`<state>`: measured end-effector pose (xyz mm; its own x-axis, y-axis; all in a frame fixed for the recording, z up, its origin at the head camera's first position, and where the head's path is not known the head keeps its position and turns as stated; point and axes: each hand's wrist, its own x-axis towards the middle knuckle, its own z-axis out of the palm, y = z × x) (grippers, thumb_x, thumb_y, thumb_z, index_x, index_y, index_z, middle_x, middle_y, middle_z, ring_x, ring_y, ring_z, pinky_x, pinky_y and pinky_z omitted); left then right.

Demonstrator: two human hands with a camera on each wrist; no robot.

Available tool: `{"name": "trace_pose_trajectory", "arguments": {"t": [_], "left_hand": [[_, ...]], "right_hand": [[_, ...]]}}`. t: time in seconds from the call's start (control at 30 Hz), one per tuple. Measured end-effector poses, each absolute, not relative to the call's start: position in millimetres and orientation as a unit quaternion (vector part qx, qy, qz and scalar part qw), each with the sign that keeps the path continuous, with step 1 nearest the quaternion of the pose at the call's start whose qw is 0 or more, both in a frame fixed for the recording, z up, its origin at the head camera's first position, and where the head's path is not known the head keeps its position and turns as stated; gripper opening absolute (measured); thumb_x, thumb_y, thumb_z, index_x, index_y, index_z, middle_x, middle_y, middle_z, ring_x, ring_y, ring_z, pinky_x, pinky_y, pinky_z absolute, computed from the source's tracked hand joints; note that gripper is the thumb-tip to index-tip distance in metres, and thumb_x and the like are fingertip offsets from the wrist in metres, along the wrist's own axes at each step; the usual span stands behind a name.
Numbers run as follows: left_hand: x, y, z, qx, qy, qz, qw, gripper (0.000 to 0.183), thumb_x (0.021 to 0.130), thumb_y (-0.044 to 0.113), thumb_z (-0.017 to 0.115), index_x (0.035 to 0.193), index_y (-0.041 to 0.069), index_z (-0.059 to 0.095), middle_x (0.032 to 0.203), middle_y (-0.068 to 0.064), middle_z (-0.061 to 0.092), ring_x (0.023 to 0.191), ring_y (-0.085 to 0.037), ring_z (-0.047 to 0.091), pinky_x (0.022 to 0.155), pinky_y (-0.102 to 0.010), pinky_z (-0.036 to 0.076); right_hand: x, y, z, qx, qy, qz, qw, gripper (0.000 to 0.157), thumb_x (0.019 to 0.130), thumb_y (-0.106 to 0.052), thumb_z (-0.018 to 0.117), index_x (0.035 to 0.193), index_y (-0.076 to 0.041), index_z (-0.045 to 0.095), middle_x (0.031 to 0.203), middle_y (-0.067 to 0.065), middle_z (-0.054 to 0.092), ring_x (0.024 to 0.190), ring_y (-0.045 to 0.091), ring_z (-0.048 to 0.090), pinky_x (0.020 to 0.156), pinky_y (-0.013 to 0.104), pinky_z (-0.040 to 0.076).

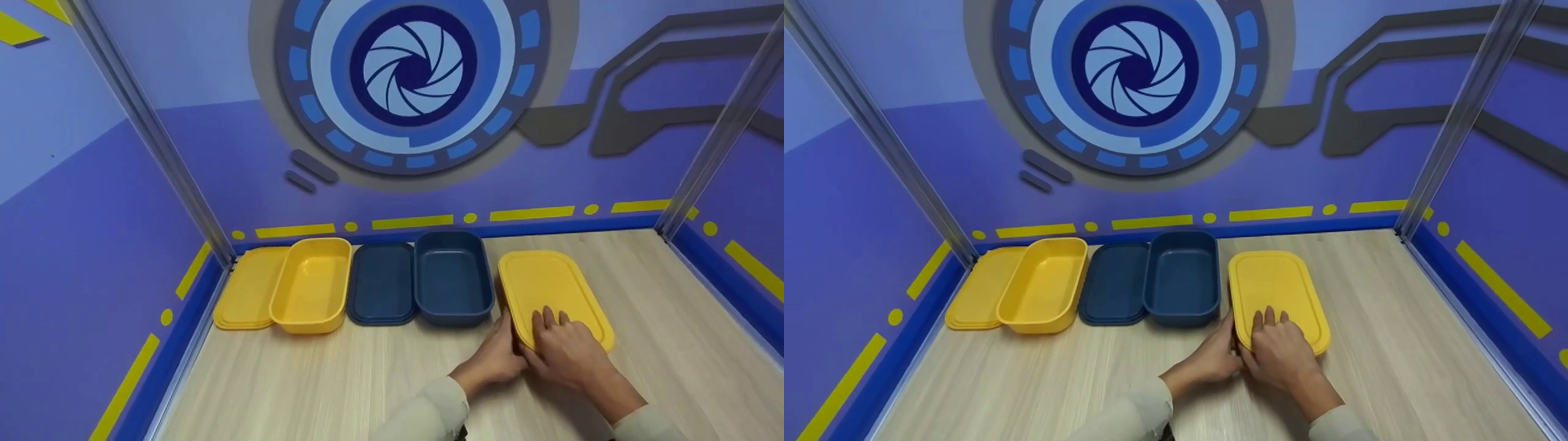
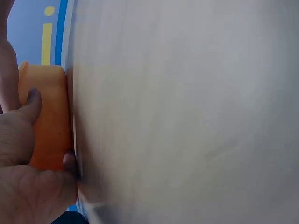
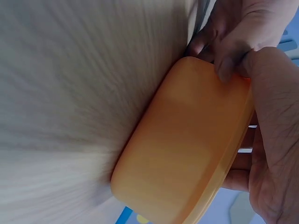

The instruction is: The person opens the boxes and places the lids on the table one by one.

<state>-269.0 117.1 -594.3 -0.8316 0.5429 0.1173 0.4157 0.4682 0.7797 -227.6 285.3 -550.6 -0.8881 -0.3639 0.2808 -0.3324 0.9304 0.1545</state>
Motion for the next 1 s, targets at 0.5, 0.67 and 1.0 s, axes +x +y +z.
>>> {"name": "trace_pose_trajectory", "arguments": {"t": [0.5, 0.67, 1.0], "left_hand": [[-271.3, 123.0, -597.2, 0.279, 0.855, 0.429, 0.082, 0.107, 0.085, 0.011, 0.077, 0.171, 0.008, 0.014, 0.170, -0.009, 0.040, 0.155, -0.016, 0.043, 0.126, -0.025, 0.038], [-270.9, 124.0, -595.9, 0.294, 0.853, 0.425, 0.078, 0.106, 0.084, 0.010, 0.075, 0.171, 0.006, 0.014, 0.169, -0.011, 0.041, 0.154, -0.014, 0.044, 0.125, -0.024, 0.038], [-273.8, 120.9, -595.8, 0.290, 0.848, 0.435, 0.094, 0.106, 0.084, 0.009, 0.074, 0.171, 0.009, 0.013, 0.169, -0.009, 0.039, 0.154, -0.013, 0.041, 0.126, -0.024, 0.036]], "right_hand": [[-224.3, 287.9, -553.3, 0.166, -0.973, -0.044, 0.153, 0.066, 0.096, -0.045, 0.073, 0.130, 0.012, 0.067, 0.127, 0.036, 0.070, 0.106, 0.051, 0.073, 0.073, 0.055, 0.064], [-221.7, 287.2, -552.6, 0.157, -0.977, -0.044, 0.140, 0.066, 0.099, -0.046, 0.070, 0.131, 0.012, 0.066, 0.129, 0.037, 0.069, 0.108, 0.052, 0.072, 0.076, 0.057, 0.063], [-221.5, 281.5, -553.5, 0.148, -0.975, -0.033, 0.160, 0.065, 0.095, -0.045, 0.074, 0.129, 0.011, 0.068, 0.127, 0.035, 0.071, 0.105, 0.050, 0.072, 0.069, 0.055, 0.062]]}}
